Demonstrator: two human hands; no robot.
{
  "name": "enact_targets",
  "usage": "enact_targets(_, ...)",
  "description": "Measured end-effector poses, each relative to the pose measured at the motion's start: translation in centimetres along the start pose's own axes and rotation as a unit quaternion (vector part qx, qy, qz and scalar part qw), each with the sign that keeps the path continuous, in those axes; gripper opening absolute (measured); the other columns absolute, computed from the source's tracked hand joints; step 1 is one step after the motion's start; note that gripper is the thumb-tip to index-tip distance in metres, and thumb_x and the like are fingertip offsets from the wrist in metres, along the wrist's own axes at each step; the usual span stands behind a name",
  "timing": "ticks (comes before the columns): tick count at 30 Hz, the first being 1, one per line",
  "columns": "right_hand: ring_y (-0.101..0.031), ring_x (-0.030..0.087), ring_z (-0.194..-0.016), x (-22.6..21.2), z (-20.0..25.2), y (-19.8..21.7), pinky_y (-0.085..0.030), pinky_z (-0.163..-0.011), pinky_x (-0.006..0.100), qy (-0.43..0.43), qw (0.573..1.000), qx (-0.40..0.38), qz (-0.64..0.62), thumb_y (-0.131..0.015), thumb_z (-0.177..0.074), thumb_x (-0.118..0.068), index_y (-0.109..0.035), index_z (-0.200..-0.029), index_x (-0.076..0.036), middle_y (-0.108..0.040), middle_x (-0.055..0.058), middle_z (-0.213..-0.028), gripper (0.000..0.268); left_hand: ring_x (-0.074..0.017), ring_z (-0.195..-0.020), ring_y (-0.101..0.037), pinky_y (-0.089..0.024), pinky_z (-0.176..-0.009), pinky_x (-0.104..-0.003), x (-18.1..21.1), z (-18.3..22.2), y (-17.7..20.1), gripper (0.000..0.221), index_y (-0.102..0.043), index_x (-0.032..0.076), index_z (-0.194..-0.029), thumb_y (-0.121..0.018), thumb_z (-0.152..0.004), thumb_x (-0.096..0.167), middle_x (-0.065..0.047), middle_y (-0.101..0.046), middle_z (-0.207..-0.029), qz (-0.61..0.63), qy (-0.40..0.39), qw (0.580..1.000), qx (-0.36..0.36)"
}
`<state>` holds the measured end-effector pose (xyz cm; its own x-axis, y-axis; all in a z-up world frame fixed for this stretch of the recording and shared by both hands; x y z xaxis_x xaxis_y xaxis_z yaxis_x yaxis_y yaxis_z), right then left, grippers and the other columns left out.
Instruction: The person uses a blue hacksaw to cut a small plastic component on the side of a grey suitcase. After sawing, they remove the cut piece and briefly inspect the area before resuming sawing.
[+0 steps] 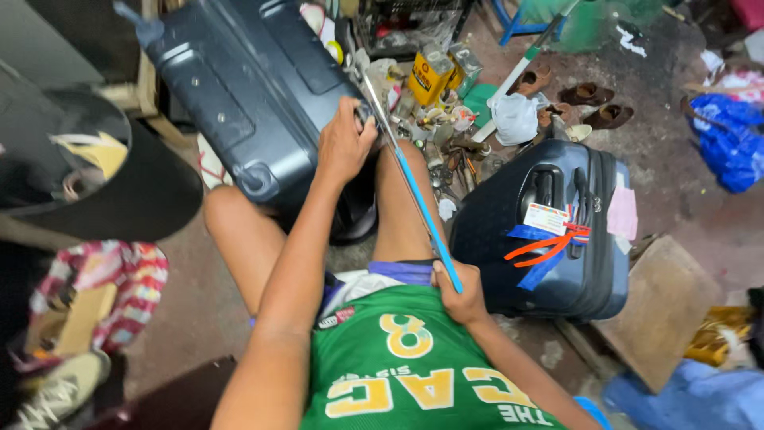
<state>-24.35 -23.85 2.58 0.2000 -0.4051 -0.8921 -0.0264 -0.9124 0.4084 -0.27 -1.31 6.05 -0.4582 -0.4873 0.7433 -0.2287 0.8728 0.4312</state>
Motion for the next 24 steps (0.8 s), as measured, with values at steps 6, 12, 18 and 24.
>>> enact_targets(6, -0.048, 0.012, -0.048, -1.4, -15.7, -3.4, -0.040, -0.048, 0.036, 0.096, 0.992, 0.082, 0.001, -0.062, -0.101, -0.024, -0.062, -0.077, -0.003, -0.049, 0.004, -0.053, 0.032, -0.0412, -0.080, -0.066, -0.051, -0.071, -0.050, 0.6, -0.3, -0.4, 0.034, -0.050, 0.006, -0.117, -0.068, -0.096, 0.026, -0.016, -0.066, -0.087, -0.020, -0.002, 1.000, 0.001)
enact_targets(12, -0.049, 0.013, -0.050, -0.9, -10.4, -2.4, -0.039, -0.050, 0.032, 0.066, 0.997, 0.043, 0.009, -0.062, -0.104, -0.019, -0.057, -0.070, -0.001, -0.049, 0.007, -0.055, 0.039, -0.0403, -0.079, -0.067, -0.052, -0.071, -0.050, 0.1, -1.3, -0.1, 0.035, -0.049, 0.006, -0.116, -0.069, -0.094, 0.026, -0.016, -0.065, -0.084, -0.026, -0.007, 1.000, -0.007)
enact_targets(18, -0.059, 0.008, -0.050, 0.3, -1.7, 0.2, -0.046, -0.048, 0.028, -0.001, 1.000, 0.021, 0.002, -0.057, -0.103, -0.018, -0.062, -0.073, -0.004, -0.060, 0.001, -0.059, 0.033, -0.0398, -0.081, -0.067, -0.052, -0.071, -0.049, 0.4, 0.1, -0.6, 0.032, -0.049, 0.006, -0.120, -0.067, -0.100, 0.024, -0.017, -0.066, -0.092, 0.012, -0.023, 1.000, 0.013)
enact_targets(24, -0.055, 0.013, -0.054, -3.5, -19.1, -4.2, -0.044, -0.055, 0.034, 0.197, 0.978, 0.062, 0.022, -0.060, -0.108, -0.023, -0.061, -0.074, -0.005, -0.057, 0.005, -0.062, 0.038, -0.0414, -0.080, -0.066, -0.051, -0.071, -0.051, 0.7, -0.8, -0.3, 0.036, -0.048, 0.005, -0.118, -0.069, -0.097, 0.026, -0.017, -0.066, -0.088, -0.026, 0.001, 1.000, 0.009)
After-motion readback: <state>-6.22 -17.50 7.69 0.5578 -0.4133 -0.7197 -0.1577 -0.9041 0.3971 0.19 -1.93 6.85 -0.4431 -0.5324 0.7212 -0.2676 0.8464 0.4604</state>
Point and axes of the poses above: each hand's wrist, its own z-axis away from the middle knuckle, its own y-axis out of the back of the hand, x = y × z, the point moved 4 cm from there along -z, towards the middle knuckle
